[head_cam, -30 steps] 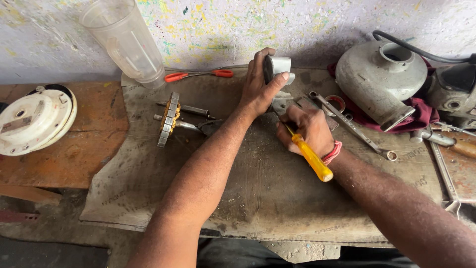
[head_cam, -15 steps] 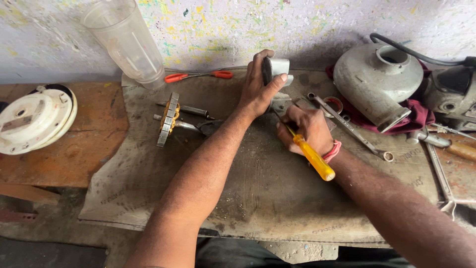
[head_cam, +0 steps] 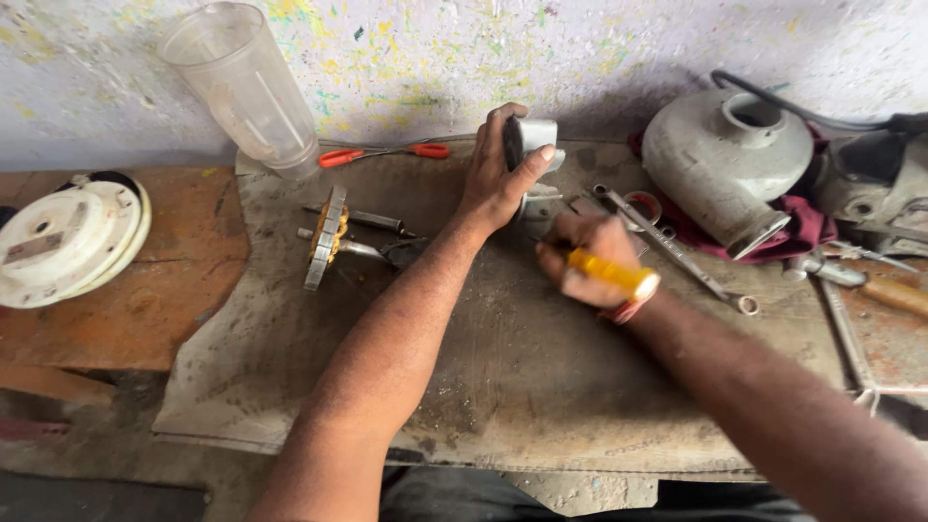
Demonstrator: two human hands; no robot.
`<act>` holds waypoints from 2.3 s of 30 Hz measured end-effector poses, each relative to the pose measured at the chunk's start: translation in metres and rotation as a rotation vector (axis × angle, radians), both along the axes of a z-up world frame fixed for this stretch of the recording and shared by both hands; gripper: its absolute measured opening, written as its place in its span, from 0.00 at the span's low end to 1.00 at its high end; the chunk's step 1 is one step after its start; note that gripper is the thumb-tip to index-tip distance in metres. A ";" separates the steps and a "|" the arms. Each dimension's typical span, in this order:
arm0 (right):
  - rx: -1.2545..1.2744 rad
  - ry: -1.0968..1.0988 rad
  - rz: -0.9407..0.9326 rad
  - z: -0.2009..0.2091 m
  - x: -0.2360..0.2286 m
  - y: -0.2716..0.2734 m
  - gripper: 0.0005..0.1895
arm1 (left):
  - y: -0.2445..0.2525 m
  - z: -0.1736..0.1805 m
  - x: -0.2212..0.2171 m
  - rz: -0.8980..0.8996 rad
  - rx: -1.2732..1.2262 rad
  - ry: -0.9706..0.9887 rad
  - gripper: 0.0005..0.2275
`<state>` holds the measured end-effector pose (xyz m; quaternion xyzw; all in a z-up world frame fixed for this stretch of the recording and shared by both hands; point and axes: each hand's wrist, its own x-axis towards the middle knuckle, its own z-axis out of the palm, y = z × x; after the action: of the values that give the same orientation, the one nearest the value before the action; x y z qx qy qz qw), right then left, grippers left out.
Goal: The person uses a yellow screwdriver to scrape and clean the interior of a grey plastic housing component. They repeatedly scrape the inner surfaces and edges of the housing, occasionally rotating the object to access different areas. The person also uses their finger to wipe or inspect the cleaned surfaces inside the housing.
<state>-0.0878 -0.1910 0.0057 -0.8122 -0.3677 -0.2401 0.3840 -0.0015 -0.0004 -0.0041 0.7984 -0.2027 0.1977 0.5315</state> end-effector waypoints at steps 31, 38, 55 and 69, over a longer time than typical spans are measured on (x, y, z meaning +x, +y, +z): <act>0.398 0.685 0.418 0.018 0.011 -0.038 0.06 | 0.016 0.025 0.004 -0.447 -0.156 0.051 0.17; 0.294 0.525 0.340 0.020 0.009 -0.029 0.06 | 0.015 0.026 0.004 -0.507 -0.204 0.116 0.15; 0.139 0.251 0.126 0.019 -0.001 -0.008 0.03 | 0.016 0.034 0.003 -0.522 -0.163 0.177 0.14; 0.157 0.133 0.140 0.023 -0.001 -0.005 0.05 | 0.020 0.032 0.011 -0.562 -0.142 0.164 0.12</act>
<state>-0.0889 -0.1959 0.0283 -0.7660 -0.3774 -0.1864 0.4858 0.0097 0.0196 0.0277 0.6853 -0.3577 -0.0088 0.6343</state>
